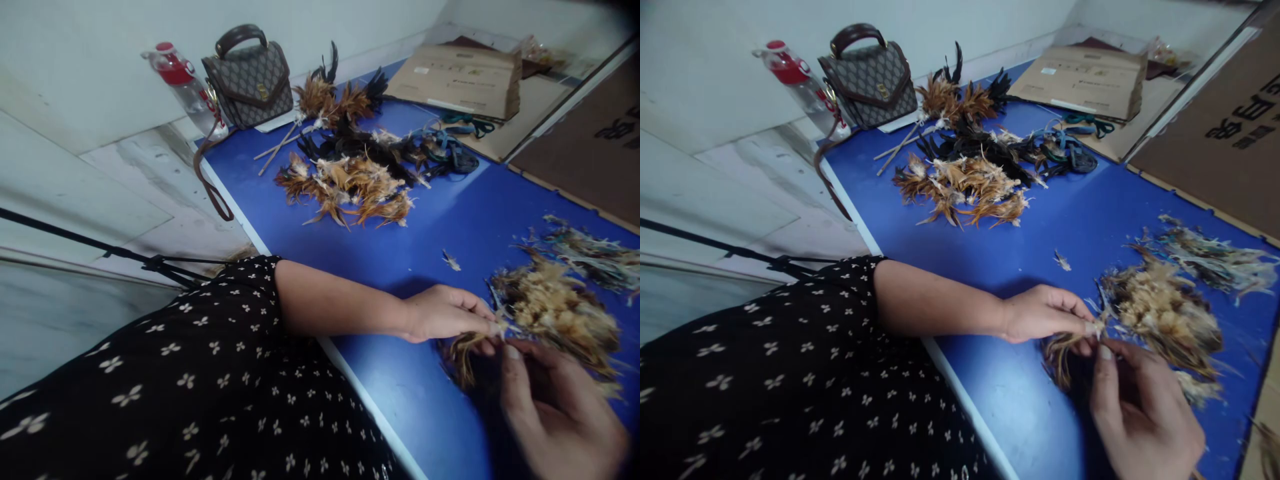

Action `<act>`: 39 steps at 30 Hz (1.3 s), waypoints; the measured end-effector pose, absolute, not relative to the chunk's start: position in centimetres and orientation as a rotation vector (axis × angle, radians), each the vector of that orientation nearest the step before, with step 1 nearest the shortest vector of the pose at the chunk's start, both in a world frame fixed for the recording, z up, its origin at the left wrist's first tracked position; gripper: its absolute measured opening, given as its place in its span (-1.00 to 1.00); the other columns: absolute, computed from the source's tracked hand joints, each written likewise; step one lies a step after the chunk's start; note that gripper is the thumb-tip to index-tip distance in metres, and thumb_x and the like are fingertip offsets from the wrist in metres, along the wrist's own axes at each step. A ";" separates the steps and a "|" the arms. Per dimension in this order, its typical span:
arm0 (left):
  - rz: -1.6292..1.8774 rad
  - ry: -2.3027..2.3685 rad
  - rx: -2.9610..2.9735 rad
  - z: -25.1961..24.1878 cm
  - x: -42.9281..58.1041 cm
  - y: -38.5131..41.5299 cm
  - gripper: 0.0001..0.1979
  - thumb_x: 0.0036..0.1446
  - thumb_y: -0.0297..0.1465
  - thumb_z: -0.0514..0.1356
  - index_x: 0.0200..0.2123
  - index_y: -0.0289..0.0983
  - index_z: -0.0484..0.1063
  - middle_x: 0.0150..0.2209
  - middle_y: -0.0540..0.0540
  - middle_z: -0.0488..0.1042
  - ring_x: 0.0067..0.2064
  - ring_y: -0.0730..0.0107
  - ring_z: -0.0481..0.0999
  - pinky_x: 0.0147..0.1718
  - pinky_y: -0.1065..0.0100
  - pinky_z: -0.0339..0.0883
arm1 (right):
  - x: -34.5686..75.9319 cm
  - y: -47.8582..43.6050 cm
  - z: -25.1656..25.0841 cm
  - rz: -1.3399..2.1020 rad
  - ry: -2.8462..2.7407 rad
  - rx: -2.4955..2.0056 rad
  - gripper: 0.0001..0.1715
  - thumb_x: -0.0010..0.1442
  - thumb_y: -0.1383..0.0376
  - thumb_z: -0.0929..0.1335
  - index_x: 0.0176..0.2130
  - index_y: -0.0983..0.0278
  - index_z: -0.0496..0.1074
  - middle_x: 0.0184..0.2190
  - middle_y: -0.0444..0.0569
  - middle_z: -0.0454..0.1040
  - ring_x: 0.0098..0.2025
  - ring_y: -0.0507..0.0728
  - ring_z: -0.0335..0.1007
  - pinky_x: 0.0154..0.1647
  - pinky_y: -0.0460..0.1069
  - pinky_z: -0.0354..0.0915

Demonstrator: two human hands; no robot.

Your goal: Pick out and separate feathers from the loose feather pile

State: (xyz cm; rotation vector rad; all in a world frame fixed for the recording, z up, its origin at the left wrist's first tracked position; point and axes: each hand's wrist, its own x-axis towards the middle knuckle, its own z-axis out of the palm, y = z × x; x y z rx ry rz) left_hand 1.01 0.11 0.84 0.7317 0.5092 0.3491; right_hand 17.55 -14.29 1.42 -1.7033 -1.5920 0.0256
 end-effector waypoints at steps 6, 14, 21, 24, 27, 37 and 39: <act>0.386 0.610 0.693 0.8 1.2 0.2 -0.80 0.03 -0.52 0.56 -0.35 -0.29 0.61 -0.31 0.05 0.60 -0.24 0.53 0.53 0.35 0.15 0.45 | 16.6 -13.7 3.1 -0.034 -1.615 -1.588 -0.78 0.40 0.21 0.56 0.01 0.22 0.64 -0.08 0.06 0.62 -0.09 0.23 0.57 0.05 0.19 0.46; 0.331 0.598 0.690 0.4 1.3 0.3 -0.80 -0.03 -0.60 0.54 -0.38 -0.28 0.62 -0.34 0.07 0.60 -0.26 0.52 0.53 0.47 0.09 0.35 | 17.1 -13.4 2.0 -0.100 -1.707 -1.530 -0.75 0.31 0.24 0.60 -0.01 0.13 0.66 -0.16 -0.06 0.68 -0.23 0.16 0.61 -0.06 0.11 0.52; 0.314 0.525 0.715 0.3 1.0 0.5 -0.78 -0.01 -0.56 0.56 -0.32 -0.27 0.63 -0.27 0.06 0.62 -0.20 0.49 0.55 0.47 0.09 0.34 | 17.9 -13.2 1.7 -0.151 -1.696 -1.518 -0.79 0.26 0.20 0.62 -0.09 0.08 0.68 -0.16 -0.04 0.74 -0.25 0.23 0.69 -0.04 0.18 0.61; 0.291 0.498 0.721 0.6 0.8 0.7 -0.83 0.07 -0.56 0.53 -0.31 -0.29 0.63 -0.27 0.06 0.62 -0.22 0.52 0.55 0.44 0.12 0.36 | 17.7 -13.2 2.1 -0.110 -1.681 -1.530 -0.81 0.30 0.20 0.60 -0.08 0.10 0.68 -0.16 -0.01 0.73 -0.23 0.22 0.68 -0.04 0.19 0.59; 0.282 0.493 0.749 0.6 0.8 0.7 -0.86 0.14 -0.58 0.50 -0.30 -0.30 0.64 -0.31 0.07 0.61 -0.27 0.58 0.52 0.34 0.24 0.40 | 17.8 -13.3 2.2 -0.082 -1.678 -1.542 -0.86 0.33 0.19 0.59 -0.11 0.13 0.67 -0.18 0.00 0.71 -0.25 0.18 0.65 -0.10 0.17 0.54; 0.235 0.464 0.883 0.5 0.8 0.4 -0.86 0.25 -0.64 0.37 -0.30 -0.31 0.58 -0.47 0.08 0.58 -0.43 0.58 0.54 -0.25 0.45 0.46 | 20.0 -14.2 1.1 -0.040 -1.822 -1.544 -0.69 0.31 0.24 0.60 0.05 0.02 0.67 -0.08 -0.08 0.72 -0.21 0.17 0.69 -0.08 0.10 0.56; 0.238 0.465 0.906 0.2 0.9 0.3 -0.87 0.24 -0.63 0.39 -0.29 -0.31 0.58 -0.45 0.08 0.58 -0.43 0.59 0.53 -0.27 0.46 0.45 | 19.5 -14.2 1.2 -0.020 -1.748 -1.602 -0.78 0.32 0.19 0.60 -0.02 0.06 0.68 -0.12 -0.07 0.72 -0.22 0.17 0.68 -0.06 0.09 0.55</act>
